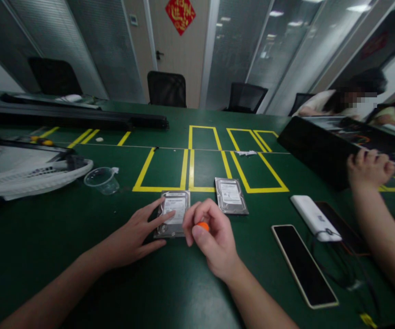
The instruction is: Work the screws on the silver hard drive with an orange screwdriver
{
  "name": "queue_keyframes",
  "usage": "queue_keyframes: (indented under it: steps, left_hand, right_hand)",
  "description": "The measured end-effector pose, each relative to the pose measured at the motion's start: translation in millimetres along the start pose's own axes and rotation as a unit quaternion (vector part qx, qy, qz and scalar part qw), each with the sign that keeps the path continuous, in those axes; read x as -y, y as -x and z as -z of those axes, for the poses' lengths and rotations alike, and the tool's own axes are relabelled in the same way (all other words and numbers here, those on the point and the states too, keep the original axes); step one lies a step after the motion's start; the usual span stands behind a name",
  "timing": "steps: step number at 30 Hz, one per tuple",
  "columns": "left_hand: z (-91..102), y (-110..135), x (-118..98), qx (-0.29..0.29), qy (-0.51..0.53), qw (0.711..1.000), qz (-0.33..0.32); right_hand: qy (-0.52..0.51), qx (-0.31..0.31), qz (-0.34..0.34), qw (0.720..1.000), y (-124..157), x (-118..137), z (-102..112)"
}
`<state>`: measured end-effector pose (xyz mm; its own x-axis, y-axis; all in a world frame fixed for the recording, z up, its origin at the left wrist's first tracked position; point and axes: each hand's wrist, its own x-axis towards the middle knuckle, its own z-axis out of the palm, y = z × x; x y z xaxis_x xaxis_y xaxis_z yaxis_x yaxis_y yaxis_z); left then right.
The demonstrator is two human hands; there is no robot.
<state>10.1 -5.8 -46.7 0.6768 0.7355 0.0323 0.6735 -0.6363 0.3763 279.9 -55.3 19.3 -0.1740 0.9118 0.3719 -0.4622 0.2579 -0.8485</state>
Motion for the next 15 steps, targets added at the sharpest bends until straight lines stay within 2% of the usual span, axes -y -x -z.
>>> queue_keyframes:
  steps: [8,15]
  left_hand:
    - [0.8,0.0,-0.1,0.001,-0.002,1.000,0.004]
    - [-0.2,-0.4,0.7,-0.013,0.010,1.000,-0.007]
  right_hand:
    - [-0.005,-0.015,-0.002,1.000,-4.3,3.1,-0.6]
    - [0.078,-0.004,-0.002,0.997,0.2,2.1,0.5]
